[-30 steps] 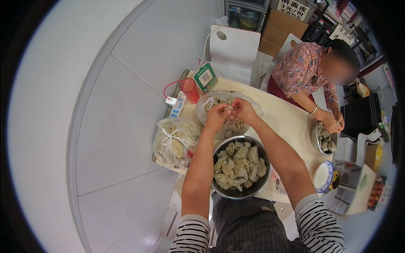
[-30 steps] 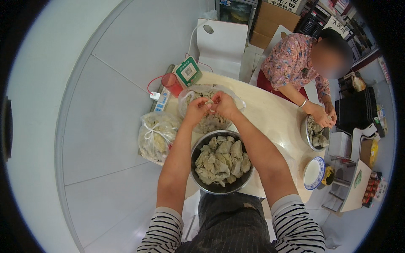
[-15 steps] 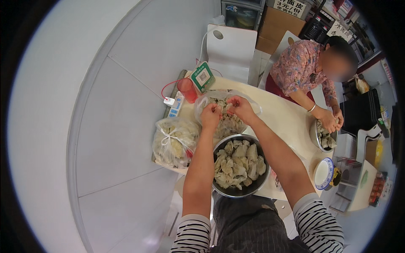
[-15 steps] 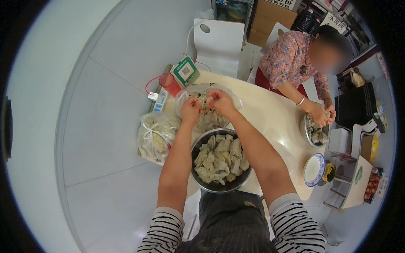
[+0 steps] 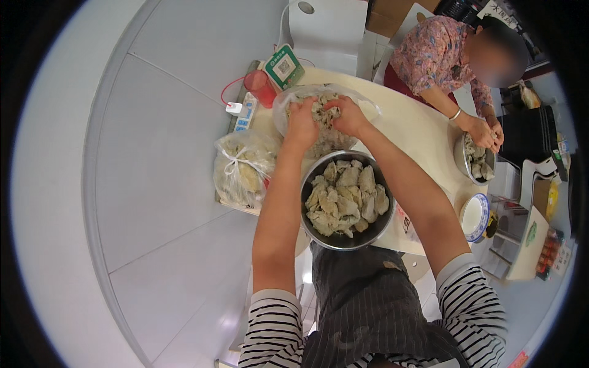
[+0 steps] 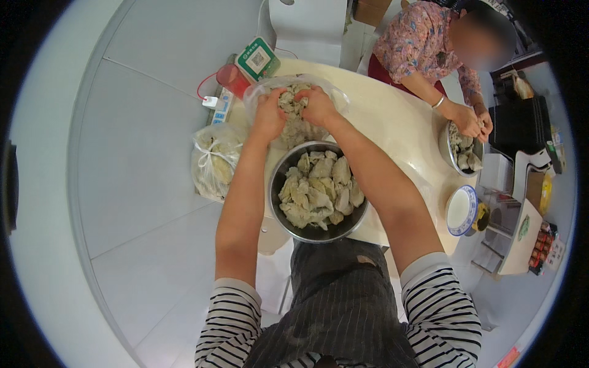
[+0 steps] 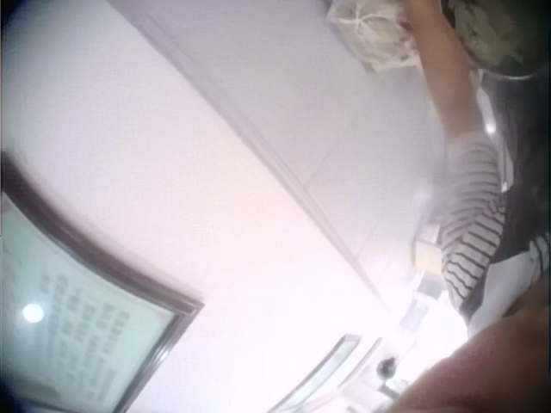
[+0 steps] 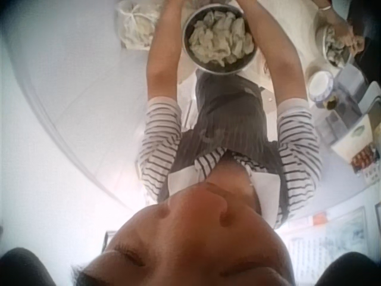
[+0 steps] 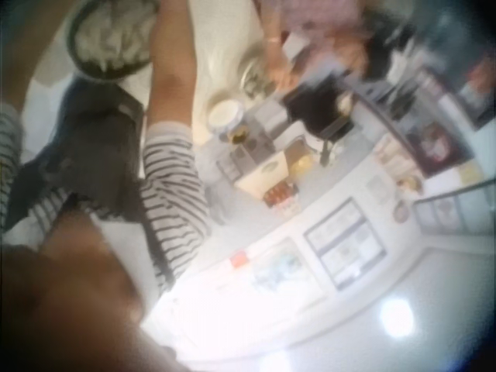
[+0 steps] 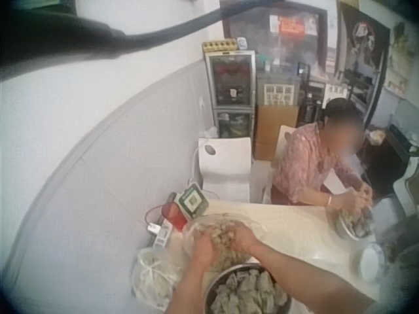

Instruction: The person stands at a table and repeatedly picks dumplings from a metal bowl, placing them into a clear plastic bag. Another person sits across the table also handling dumplings. The camera wearer then walks to a counter and handles small packets of sauce.

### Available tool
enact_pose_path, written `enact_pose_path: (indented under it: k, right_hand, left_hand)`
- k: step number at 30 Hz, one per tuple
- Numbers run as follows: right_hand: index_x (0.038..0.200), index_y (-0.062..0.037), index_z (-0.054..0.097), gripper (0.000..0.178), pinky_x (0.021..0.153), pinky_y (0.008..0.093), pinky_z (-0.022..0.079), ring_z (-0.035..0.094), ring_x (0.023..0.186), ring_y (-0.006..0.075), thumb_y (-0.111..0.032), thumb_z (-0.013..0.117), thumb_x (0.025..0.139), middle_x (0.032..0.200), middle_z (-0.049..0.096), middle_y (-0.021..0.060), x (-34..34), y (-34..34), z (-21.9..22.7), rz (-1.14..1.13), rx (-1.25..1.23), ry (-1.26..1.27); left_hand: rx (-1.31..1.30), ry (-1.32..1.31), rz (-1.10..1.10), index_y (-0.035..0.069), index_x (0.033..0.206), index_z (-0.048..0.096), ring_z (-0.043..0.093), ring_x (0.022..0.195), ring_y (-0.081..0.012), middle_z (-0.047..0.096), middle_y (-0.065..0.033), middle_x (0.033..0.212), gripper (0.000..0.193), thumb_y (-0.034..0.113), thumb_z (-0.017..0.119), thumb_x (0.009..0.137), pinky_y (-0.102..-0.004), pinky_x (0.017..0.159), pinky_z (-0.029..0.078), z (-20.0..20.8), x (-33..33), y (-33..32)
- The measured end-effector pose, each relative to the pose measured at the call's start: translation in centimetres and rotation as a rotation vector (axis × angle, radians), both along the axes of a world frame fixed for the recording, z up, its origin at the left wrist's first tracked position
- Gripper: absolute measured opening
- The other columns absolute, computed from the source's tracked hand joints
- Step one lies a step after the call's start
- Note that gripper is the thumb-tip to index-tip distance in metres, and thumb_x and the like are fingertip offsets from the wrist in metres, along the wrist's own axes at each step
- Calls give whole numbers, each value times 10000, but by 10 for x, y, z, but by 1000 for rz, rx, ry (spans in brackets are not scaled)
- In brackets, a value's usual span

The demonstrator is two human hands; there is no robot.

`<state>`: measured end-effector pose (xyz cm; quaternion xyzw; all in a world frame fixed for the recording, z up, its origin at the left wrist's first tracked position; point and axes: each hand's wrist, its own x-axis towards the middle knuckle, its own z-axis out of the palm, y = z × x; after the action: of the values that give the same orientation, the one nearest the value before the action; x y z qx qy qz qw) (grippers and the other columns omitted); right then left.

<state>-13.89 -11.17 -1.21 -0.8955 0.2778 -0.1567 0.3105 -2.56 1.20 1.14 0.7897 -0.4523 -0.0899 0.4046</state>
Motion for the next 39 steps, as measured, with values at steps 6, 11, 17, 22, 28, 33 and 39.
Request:
enact_pose_path:
  k: [6, 11, 17, 22, 28, 33, 39]
  right_hand:
    - [905, -51, 677, 201, 801, 389, 492, 625, 900, 338, -9, 594, 727, 971, 648, 184, -36, 33, 58, 33, 202, 56]
    - [895, -21, 653, 177, 684, 348, 512, 646, 725, 279, 16, 567, 745, 809, 656, 152, -76, 52, 41, -20, 408, -18]
    - [913, -6, 628, 154, 661, 294, 506, 619, 677, 166, 33, 550, 787, 769, 653, 84, -98, 68, 38, -94, 729, -74]
    - [936, -7, 620, 163, 698, 288, 507, 619, 727, 160, 23, 558, 789, 820, 658, 79, -107, 74, 38, -51, 712, 0]
    - [1003, -24, 597, 234, 738, 294, 505, 607, 816, 155, -30, 663, 779, 906, 629, 77, -117, 89, 58, 139, 741, -52]
    - [971, 1, 570, 221, 663, 263, 509, 608, 740, 128, -91, 707, 823, 851, 632, 59, -105, 97, 65, 84, 1088, -176]
    - [906, 3, 572, 136, 593, 235, 500, 604, 637, 110, -54, 676, 839, 759, 630, 52, -87, 77, 78, -48, 1132, -319]
  left_hand:
    - [501, 239, -527, 48, 939, 649, 610, 895, -339, 632, -176, 953, 213, 135, 702, 752, -392, 754, 478, 43, -54, 67]
    - [505, 218, -585, 27, 891, 647, 634, 761, -328, 648, -162, 766, 181, 121, 705, 748, -413, 697, 486, 18, -76, 96]
    - [469, 214, -523, 8, 899, 618, 634, 742, -328, 640, -169, 752, 210, 61, 709, 718, -400, 690, 494, 15, -79, 106]
    - [500, 347, -475, 11, 932, 599, 628, 741, -250, 642, -146, 802, 223, 31, 697, 733, -338, 684, 494, 11, -78, 103]
    - [255, 910, -215, 4, 930, 601, 588, 782, -117, 641, -48, 852, 129, 28, 663, 819, -268, 699, 481, 22, -71, 105]
    - [58, 1028, -48, 0, 989, 602, 585, 781, -114, 643, -35, 864, 142, 52, 646, 865, -251, 715, 481, 45, -79, 90]
    - [-128, 1059, -167, -1, 982, 606, 568, 725, -102, 635, -43, 845, 112, 27, 615, 875, -233, 678, 472, 56, -78, 67]
